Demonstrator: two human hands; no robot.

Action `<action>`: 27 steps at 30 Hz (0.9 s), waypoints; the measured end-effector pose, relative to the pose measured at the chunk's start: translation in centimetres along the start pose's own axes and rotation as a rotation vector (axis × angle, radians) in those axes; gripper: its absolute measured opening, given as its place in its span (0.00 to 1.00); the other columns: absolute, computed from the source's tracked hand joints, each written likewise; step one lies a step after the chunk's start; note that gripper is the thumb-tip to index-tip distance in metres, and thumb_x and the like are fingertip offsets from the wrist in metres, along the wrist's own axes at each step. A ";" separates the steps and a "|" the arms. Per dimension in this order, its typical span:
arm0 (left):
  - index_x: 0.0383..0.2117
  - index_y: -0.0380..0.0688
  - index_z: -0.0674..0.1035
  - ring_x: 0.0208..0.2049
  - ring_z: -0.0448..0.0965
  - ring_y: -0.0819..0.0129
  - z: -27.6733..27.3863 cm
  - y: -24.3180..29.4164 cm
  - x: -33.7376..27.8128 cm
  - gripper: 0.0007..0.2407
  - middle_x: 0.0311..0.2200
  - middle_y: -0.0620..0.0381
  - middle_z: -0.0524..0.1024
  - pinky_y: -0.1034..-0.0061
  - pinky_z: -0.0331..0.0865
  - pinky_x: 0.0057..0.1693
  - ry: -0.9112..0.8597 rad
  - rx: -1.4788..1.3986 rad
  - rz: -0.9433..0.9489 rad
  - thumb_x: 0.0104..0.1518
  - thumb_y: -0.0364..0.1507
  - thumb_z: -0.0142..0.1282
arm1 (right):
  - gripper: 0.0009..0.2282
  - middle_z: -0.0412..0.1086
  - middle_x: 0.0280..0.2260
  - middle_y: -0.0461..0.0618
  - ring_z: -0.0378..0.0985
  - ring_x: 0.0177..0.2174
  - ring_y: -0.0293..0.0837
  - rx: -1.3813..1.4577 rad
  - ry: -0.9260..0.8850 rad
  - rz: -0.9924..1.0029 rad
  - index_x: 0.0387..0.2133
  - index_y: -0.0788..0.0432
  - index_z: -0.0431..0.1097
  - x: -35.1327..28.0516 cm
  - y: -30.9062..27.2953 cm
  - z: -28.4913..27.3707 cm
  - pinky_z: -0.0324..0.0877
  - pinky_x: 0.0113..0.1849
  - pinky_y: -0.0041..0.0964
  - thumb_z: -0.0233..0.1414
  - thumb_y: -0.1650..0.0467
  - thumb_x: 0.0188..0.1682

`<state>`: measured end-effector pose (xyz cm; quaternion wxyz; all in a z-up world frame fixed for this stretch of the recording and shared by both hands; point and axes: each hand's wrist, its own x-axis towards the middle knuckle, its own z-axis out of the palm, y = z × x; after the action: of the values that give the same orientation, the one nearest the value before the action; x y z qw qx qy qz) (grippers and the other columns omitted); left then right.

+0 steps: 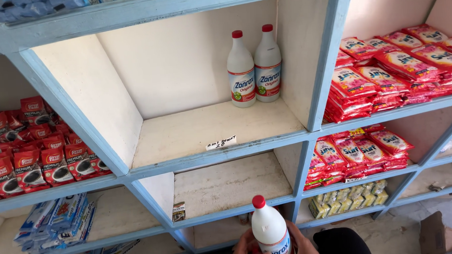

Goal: Taking bottles of bleach from a box on the floor and arranging them neatly on a store shelf.

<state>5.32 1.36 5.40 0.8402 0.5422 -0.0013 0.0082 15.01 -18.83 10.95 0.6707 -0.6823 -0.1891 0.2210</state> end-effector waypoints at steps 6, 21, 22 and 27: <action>0.67 0.44 0.59 0.63 0.74 0.58 4.5 14.0 1.7 0.38 0.62 0.47 0.70 0.59 0.70 0.65 -0.033 0.169 -0.040 0.49 0.30 0.70 | 0.47 0.71 0.55 0.56 0.72 0.57 0.45 -0.026 -0.048 -0.007 0.64 0.57 0.53 -1.0 -12.0 0.6 0.65 0.59 0.42 0.74 0.73 0.28; 0.68 0.40 0.58 0.64 0.71 0.57 14.4 29.6 7.0 0.39 0.65 0.46 0.65 0.64 0.69 0.66 0.007 0.567 0.516 0.51 0.35 0.70 | 0.44 0.68 0.56 0.57 0.70 0.57 0.46 -0.239 0.025 -0.480 0.63 0.62 0.52 4.5 -27.9 -2.0 0.64 0.59 0.42 0.70 0.72 0.31; 0.68 0.39 0.59 0.65 0.70 0.57 14.8 30.0 7.4 0.39 0.64 0.46 0.64 0.63 0.69 0.67 0.018 0.568 0.592 0.52 0.35 0.70 | 0.43 0.68 0.56 0.57 0.71 0.58 0.47 -0.266 0.028 -0.515 0.63 0.61 0.52 4.9 -28.6 -2.2 0.64 0.59 0.42 0.69 0.72 0.32; 0.66 0.38 0.63 0.61 0.73 0.55 16.6 32.9 9.3 0.38 0.59 0.46 0.65 0.62 0.72 0.62 0.120 0.784 0.725 0.49 0.36 0.72 | 0.42 0.69 0.55 0.58 0.71 0.58 0.48 -0.360 0.097 -0.606 0.60 0.60 0.53 7.6 -30.3 -2.6 0.65 0.58 0.42 0.70 0.70 0.31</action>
<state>14.28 -0.09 42.34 0.5166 0.7785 -0.1372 0.3289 23.93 -15.91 40.83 0.5832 -0.7121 -0.3867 -0.0576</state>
